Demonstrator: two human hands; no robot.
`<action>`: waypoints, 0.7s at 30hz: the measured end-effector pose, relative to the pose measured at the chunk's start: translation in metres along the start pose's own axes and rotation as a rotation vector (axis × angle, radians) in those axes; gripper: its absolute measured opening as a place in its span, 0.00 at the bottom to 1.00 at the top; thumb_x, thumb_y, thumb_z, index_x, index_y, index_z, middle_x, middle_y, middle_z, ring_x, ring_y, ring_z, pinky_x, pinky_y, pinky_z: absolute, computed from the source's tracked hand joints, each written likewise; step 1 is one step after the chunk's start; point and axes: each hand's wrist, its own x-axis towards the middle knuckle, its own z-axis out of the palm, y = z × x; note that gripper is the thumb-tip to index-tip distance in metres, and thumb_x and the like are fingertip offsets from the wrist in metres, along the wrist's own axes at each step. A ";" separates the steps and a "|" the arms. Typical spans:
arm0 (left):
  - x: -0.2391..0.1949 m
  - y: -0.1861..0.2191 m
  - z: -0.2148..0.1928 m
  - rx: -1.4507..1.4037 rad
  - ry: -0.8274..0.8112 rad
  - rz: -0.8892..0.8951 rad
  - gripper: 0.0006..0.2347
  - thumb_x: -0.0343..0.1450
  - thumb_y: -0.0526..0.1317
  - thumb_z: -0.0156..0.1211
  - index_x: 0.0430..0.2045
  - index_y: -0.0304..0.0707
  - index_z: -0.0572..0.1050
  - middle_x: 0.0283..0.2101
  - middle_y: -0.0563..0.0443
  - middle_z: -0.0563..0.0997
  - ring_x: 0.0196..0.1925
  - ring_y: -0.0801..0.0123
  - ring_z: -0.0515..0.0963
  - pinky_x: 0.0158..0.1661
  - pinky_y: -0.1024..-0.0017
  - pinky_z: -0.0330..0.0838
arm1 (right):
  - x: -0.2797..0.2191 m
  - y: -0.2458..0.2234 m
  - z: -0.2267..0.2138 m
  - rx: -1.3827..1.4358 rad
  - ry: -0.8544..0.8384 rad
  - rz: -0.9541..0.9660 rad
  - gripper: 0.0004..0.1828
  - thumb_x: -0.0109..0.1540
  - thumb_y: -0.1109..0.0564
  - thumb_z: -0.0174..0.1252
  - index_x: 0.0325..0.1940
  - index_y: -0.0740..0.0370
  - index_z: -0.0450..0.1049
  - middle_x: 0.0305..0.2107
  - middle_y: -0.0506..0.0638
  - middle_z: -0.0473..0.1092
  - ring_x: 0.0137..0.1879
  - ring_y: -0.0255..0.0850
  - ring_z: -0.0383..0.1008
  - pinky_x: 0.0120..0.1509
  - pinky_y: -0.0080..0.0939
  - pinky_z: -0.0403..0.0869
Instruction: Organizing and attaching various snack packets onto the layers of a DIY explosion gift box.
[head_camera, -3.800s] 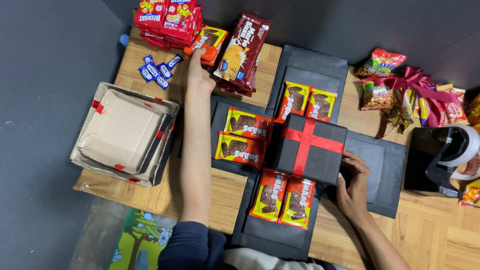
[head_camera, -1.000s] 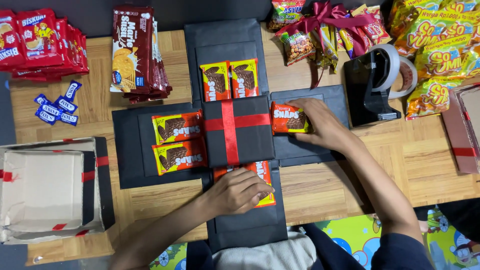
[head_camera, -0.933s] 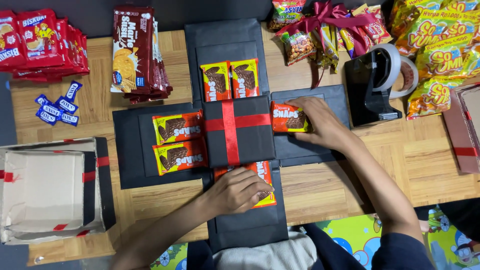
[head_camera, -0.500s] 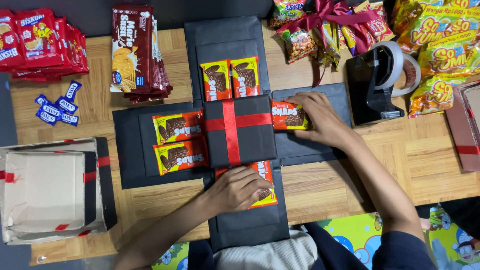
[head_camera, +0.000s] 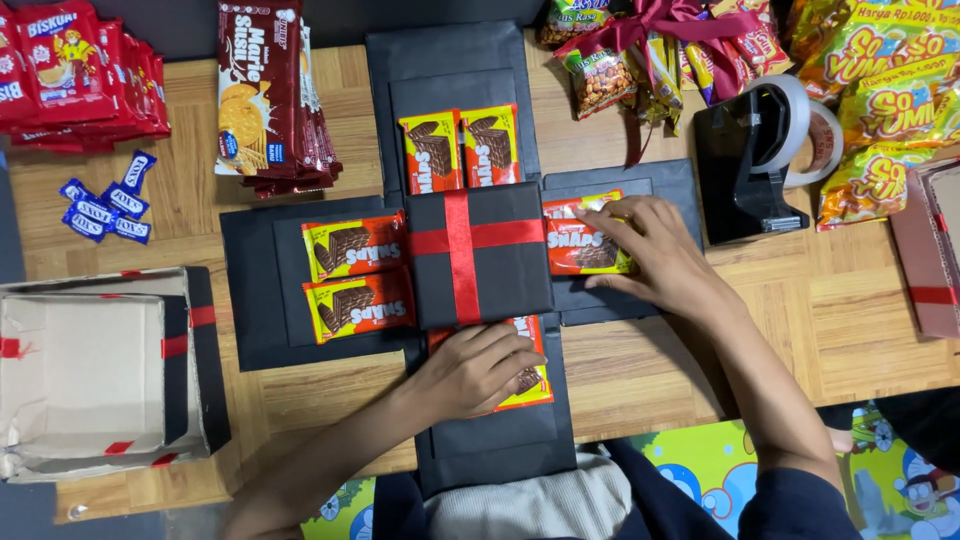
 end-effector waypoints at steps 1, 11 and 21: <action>-0.002 -0.001 0.002 0.000 0.001 -0.003 0.11 0.77 0.34 0.41 0.38 0.38 0.76 0.36 0.48 0.74 0.39 0.58 0.78 0.35 0.67 0.73 | -0.001 -0.002 -0.001 0.001 -0.002 -0.001 0.41 0.54 0.41 0.72 0.69 0.50 0.69 0.53 0.50 0.66 0.63 0.52 0.66 0.70 0.56 0.62; -0.015 -0.007 0.014 0.074 -0.043 -0.044 0.09 0.77 0.36 0.43 0.42 0.40 0.75 0.42 0.48 0.75 0.48 0.57 0.80 0.38 0.68 0.73 | -0.008 -0.006 0.002 0.067 -0.106 0.002 0.37 0.53 0.50 0.71 0.66 0.47 0.71 0.61 0.51 0.64 0.72 0.58 0.56 0.75 0.65 0.55; -0.018 -0.008 0.016 0.067 -0.049 -0.045 0.09 0.77 0.36 0.43 0.43 0.40 0.75 0.41 0.49 0.75 0.48 0.57 0.80 0.38 0.68 0.72 | -0.013 -0.005 0.004 0.048 -0.182 0.061 0.41 0.51 0.39 0.71 0.67 0.41 0.69 0.69 0.55 0.56 0.76 0.64 0.50 0.77 0.72 0.49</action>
